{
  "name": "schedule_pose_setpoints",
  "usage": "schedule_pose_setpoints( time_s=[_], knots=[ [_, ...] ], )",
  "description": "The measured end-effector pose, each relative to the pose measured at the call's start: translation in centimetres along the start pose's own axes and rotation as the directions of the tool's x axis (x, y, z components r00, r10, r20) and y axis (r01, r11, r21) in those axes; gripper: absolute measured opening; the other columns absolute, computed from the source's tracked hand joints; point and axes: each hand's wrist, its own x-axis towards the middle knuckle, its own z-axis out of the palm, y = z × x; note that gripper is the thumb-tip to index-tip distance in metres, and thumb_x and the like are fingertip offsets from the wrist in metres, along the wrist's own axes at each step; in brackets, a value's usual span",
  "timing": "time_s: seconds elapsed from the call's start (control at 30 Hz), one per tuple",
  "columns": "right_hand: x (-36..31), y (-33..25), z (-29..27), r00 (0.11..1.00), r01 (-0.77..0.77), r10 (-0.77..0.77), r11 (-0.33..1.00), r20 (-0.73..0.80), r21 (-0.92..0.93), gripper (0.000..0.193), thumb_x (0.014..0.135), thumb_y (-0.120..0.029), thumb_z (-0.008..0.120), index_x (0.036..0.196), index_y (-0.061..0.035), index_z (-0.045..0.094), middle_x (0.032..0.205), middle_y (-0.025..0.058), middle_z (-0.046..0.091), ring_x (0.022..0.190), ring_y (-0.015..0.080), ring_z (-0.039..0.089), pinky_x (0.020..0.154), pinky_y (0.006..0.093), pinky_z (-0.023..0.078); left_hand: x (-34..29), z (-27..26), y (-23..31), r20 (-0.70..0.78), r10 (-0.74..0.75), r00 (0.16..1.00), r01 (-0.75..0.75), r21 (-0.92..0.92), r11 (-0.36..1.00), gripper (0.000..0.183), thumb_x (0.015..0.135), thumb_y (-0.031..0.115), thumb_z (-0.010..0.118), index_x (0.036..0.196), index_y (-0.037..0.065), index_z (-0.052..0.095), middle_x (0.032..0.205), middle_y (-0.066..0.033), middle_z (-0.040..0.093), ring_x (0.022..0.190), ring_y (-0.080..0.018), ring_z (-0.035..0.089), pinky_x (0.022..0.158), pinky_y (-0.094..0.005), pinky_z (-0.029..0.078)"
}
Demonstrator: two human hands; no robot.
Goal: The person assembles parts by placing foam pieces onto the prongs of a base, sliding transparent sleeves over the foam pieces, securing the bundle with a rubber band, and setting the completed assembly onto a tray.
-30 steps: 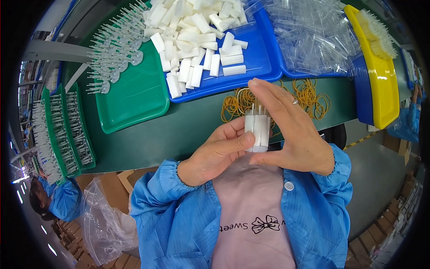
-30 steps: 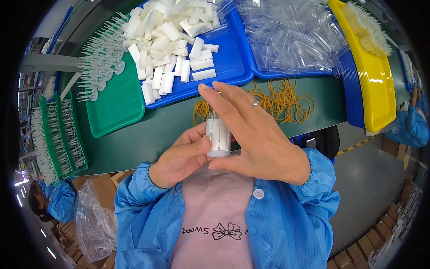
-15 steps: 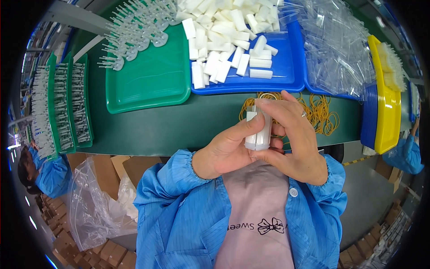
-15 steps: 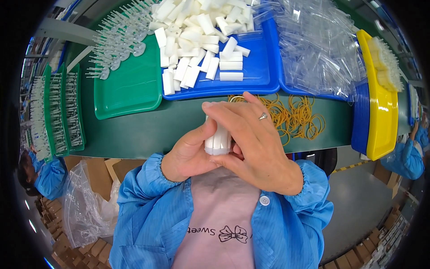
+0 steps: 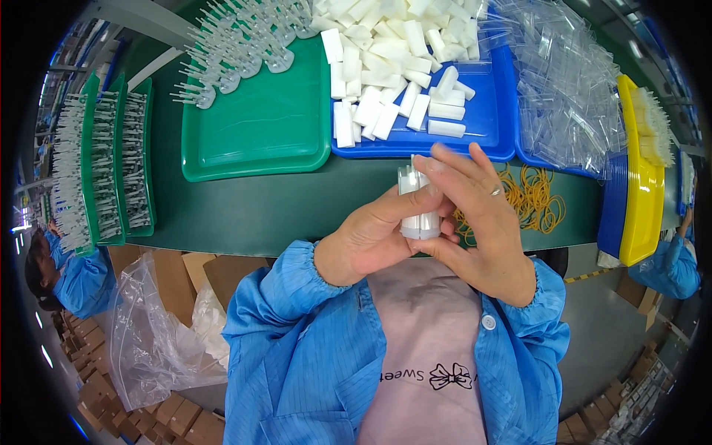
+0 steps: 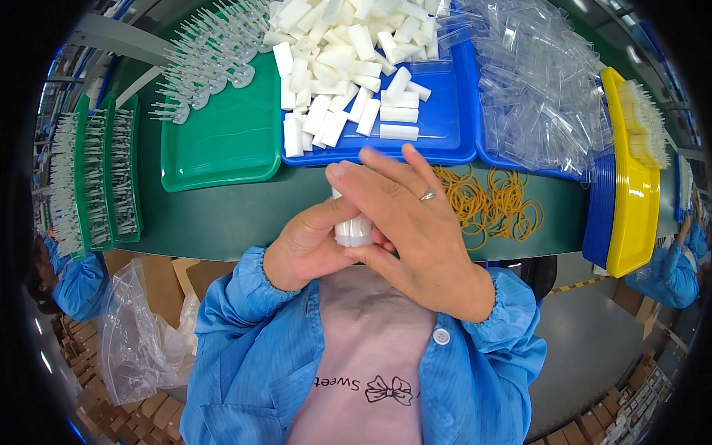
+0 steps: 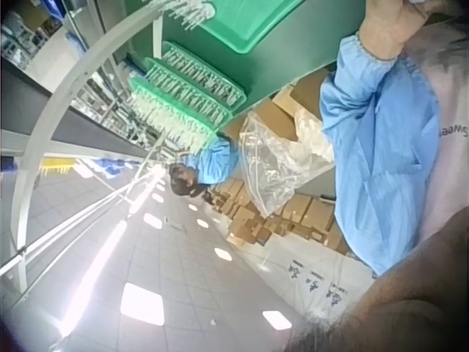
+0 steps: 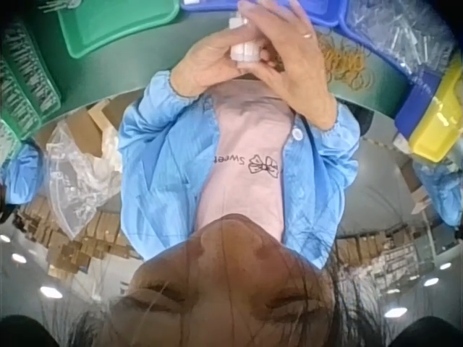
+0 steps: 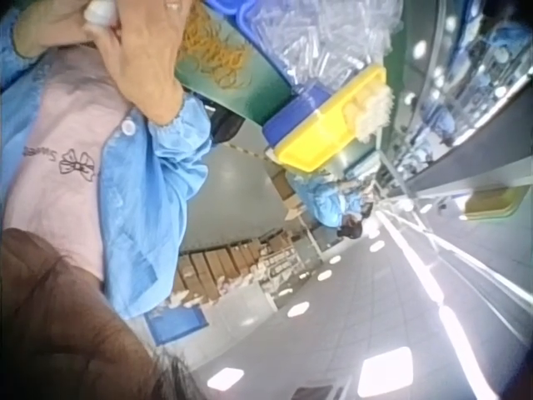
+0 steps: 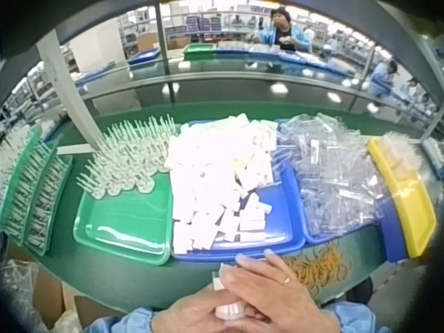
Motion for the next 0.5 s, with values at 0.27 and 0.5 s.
schedule_pose_setpoints(
  time_s=[0.27, 0.5],
  knots=[
    [-1.1, 2.0, -0.3, 0.967, -0.215, 0.228, 0.969, -0.116, 0.121, 0.018, 0.07, -0.007, 0.072, 0.088, -0.0062, 0.066, 0.092, 0.0078, 0.064, 0.087, 0.0256, 0.059, 0.074, 0.0339, 0.047, -2.6, 0.8, 3.8, 0.074, 0.377, 0.923, -0.383, 0.141, 0.913, 0.085, 0.082, 0.036, 0.069, 0.144, 0.004, 0.021, 0.079, -0.001, 0.044, 0.075, -0.0166, 0.051, 0.07, -0.0335, 0.049],
    [-1.3, 2.7, 2.4, 0.996, -0.086, 0.088, 0.943, -0.01, -0.32, 0.012, 0.069, -0.007, 0.069, 0.08, -0.011, 0.065, 0.081, 0.0029, 0.05, 0.08, 0.022, 0.048, 0.07, 0.0357, 0.038, -4.2, 1.4, 3.5, -0.093, 0.734, 0.673, -0.528, 0.635, 0.565, 0.077, 0.079, 0.019, 0.068, 0.141, -0.001, 0.026, 0.076, -0.0003, 0.044, 0.067, -0.0118, 0.047, 0.055, -0.0261, 0.042]
  ],
)
